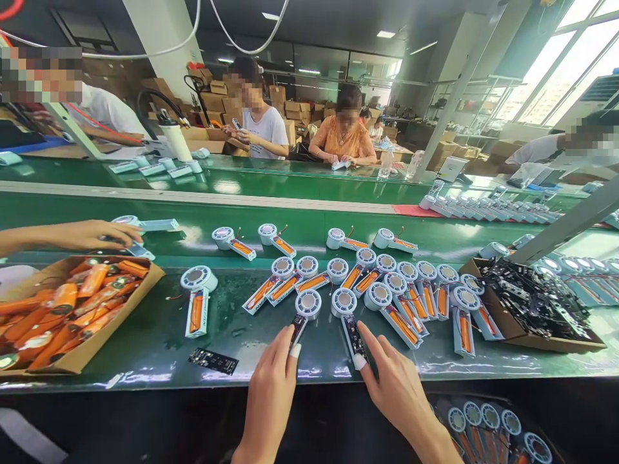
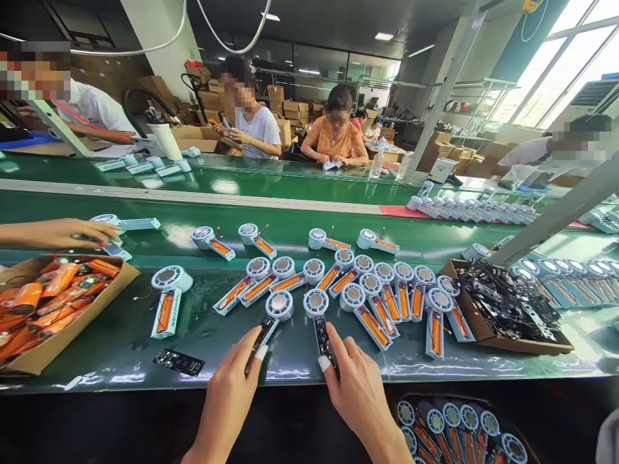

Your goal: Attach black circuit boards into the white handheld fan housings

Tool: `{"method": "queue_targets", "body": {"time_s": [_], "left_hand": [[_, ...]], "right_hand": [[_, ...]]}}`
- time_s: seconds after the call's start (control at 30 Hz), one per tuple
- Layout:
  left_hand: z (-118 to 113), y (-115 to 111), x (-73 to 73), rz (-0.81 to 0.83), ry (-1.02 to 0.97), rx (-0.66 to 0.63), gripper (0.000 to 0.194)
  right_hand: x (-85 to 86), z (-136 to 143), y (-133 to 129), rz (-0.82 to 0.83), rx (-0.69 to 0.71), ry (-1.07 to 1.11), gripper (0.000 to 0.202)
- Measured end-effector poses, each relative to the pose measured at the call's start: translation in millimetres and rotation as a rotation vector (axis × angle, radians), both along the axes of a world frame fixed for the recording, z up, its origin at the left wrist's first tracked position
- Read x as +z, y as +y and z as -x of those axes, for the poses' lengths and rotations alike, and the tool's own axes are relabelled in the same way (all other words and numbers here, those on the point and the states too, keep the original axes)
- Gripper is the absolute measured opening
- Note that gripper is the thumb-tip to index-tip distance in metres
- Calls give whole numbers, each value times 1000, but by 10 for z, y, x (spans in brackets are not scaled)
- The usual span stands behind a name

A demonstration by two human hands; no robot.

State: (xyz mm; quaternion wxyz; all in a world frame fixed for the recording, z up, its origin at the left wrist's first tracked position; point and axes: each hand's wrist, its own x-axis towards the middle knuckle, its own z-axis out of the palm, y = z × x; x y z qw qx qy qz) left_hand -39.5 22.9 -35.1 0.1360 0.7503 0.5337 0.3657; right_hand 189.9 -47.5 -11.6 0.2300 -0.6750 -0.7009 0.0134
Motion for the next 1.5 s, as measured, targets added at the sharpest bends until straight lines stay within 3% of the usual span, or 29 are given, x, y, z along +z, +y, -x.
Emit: {"method": "queue_targets", "body": {"time_s": [0.17, 0.3, 0.43, 0.77, 1.03, 1.23, 1.37, 1.5], "left_hand": [[-107, -127, -50, -37, -182, 24, 27], [-93, -83, -153, -274, -83, 7, 29], [-80, -25, -244, -479, 8, 0, 26], [-74, -4, -241, -449, 55, -3, 26], [-71, 54, -78, -329, 155, -40, 35], [-105, 162, -110, -439, 188, -27, 26], [-98, 184, -181, -477, 205, -8, 27], [-86, 157, -194, -470, 235, 0, 30]], "right_hand": [[-186, -17, 25, -173, 122, 121, 43], [-333, -23, 42, -257, 122, 109, 43], [-369, -22, 59, -302, 117, 71, 40], [-314, -19, 33, -188, 80, 98, 40], [-211, -3, 76, -97, 106, 146, 59], [-185, -15, 117, -116, 101, 214, 59], [-243, -35, 138, -138, 119, 240, 53], [-404, -31, 166, -154, 119, 256, 52]]}}
